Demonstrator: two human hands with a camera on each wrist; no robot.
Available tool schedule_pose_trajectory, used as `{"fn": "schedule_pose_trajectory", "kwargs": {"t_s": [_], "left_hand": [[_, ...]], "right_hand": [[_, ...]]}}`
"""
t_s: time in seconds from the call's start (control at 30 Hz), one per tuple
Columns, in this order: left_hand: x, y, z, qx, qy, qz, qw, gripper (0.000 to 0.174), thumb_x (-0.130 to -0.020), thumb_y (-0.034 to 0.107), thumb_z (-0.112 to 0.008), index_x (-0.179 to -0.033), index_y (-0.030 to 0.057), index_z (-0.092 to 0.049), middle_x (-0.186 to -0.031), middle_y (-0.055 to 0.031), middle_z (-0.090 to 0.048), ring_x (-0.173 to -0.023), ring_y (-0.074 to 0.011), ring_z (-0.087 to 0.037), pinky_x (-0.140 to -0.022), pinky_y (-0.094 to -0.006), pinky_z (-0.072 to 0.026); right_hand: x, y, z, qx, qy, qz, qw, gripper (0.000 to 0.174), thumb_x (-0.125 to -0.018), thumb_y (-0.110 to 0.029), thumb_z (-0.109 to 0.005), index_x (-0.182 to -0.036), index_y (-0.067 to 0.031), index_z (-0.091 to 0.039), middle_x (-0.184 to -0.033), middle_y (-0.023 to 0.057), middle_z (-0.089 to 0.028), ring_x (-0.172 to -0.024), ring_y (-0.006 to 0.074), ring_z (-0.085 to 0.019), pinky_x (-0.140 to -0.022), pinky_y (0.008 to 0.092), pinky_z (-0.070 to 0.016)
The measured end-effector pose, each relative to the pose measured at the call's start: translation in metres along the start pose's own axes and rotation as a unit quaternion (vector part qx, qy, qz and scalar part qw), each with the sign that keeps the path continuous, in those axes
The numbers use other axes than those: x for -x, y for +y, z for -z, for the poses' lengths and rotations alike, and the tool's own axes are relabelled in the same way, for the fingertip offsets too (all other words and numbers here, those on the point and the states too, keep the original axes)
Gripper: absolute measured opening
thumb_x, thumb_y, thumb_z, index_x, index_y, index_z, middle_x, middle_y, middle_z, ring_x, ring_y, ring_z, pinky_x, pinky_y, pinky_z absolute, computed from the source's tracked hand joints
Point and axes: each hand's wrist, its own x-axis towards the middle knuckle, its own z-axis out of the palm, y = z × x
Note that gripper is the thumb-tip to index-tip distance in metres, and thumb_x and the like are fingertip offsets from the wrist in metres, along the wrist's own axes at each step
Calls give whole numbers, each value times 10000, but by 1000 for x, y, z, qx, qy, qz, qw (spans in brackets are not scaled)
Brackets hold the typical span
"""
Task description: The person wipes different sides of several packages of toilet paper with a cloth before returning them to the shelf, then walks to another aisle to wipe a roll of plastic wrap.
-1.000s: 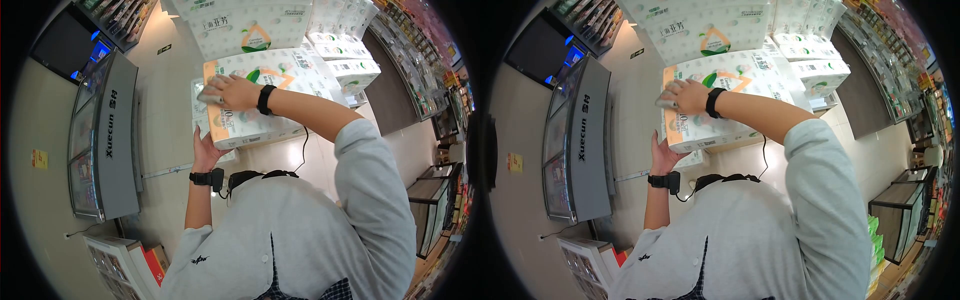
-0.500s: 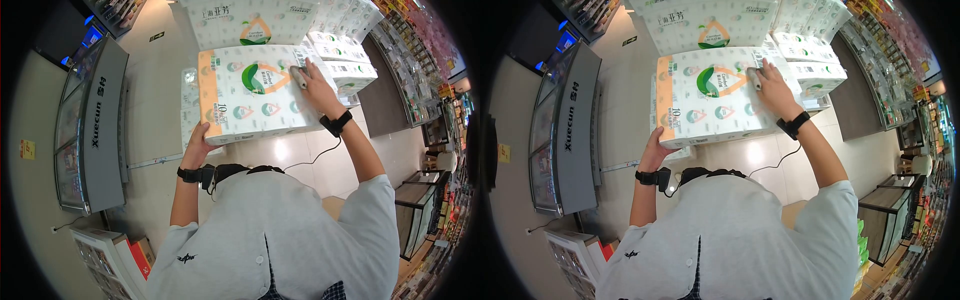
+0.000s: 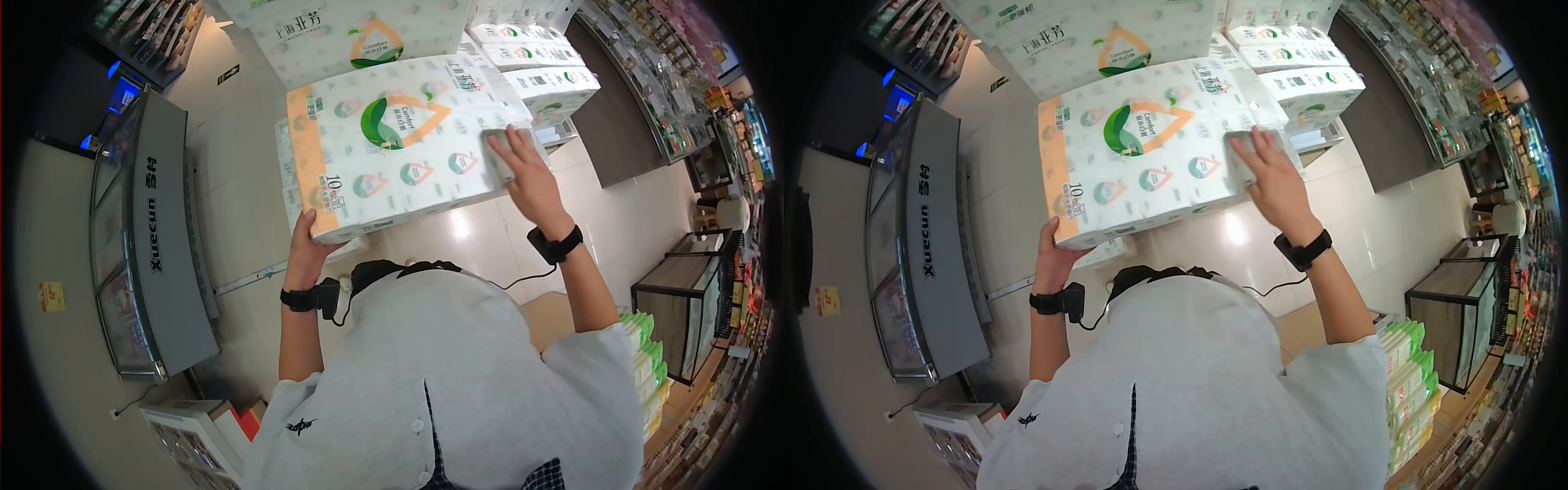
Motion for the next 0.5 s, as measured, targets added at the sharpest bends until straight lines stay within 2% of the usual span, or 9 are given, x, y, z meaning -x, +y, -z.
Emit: {"fn": "schedule_pose_trajectory", "kwargs": {"t_s": [0.03,0.07,0.1,0.13,0.27,0.33,0.37,0.47,0.5], "left_hand": [[1,-2,0,1,-3,3,1000,626,-998,462,-395,-1463,44,-379,-1417,-162,-516,-1289,-300,-529,-1057,-525,-451],[1,-2,0,5,-1,4,1000,634,-996,467,-397,-1465,41,-376,-1419,-164,-514,-1290,-302,-529,-1057,-522,-453],[0,-1,0,8,-1,4,1000,643,-994,472,-398,-1467,37,-372,-1422,-167,-511,-1290,-304,-528,-1056,-519,-455],[-1,0,0,4,-5,3,1000,643,-994,472,-398,-1467,37,-372,-1422,-167,-511,-1290,-304,-528,-1056,-519,-455],[-4,2,3,-8,-25,11,1000,663,-991,490,-404,-1472,35,-364,-1429,-174,-504,-1295,-310,-524,-1065,-513,-450],[0,-3,8,-7,-40,18,999,667,-991,496,-403,-1473,37,-363,-1434,-176,-500,-1294,-311,-526,-1070,-508,-447],[-1,-4,9,16,-39,20,999,638,-1000,474,-408,-1471,46,-363,-1430,-162,-503,-1286,-306,-533,-1059,-512,-453],[-3,4,1,25,-31,14,999,611,-1010,453,-415,-1468,53,-363,-1424,-147,-509,-1278,-300,-540,-1050,-512,-461],[-1,5,-1,15,-12,12,1000,613,-1009,455,-416,-1467,51,-364,-1422,-146,-512,-1278,-300,-541,-1052,-509,-463]], "right_hand": [[-2,15,-4,3,-1,-3,1000,712,-791,33,-584,-1461,-186,-480,-1541,177,-387,-1442,348,-337,-1156,428,-317],[-3,28,-11,-141,15,-37,989,658,-844,4,-567,-1472,-161,-461,-1534,180,-401,-1444,338,-341,-1157,403,-310],[-7,38,-19,-281,36,-69,956,606,-898,-25,-551,-1483,-136,-442,-1526,184,-416,-1447,328,-344,-1158,378,-302],[-10,45,-27,-377,48,-76,922,525,-973,-104,-516,-1489,-87,-421,-1505,176,-452,-1437,280,-368,-1150,332,-292],[-44,68,-40,-381,50,-80,920,512,-983,-108,-493,-1488,-59,-417,-1497,161,-465,-1416,248,-394,-1147,309,-288],[-63,75,-39,-493,-45,-169,852,508,-991,-134,-495,-1490,-74,-420,-1509,157,-452,-1423,244,-381,-1151,306,-280],[-59,73,-41,-493,-42,-173,852,508,-991,-134,-495,-1490,-74,-420,-1509,157,-452,-1423,244,-381,-1151,306,-280],[-25,51,-29,-312,35,-45,948,507,-978,-151,-548,-1475,-116,-452,-1522,189,-422,-1464,305,-317,-1161,360,-282],[-4,41,-24,-255,37,-54,965,510,-964,-114,-562,-1465,-143,-471,-1521,207,-411,-1467,337,-300,-1156,384,-297]]}}
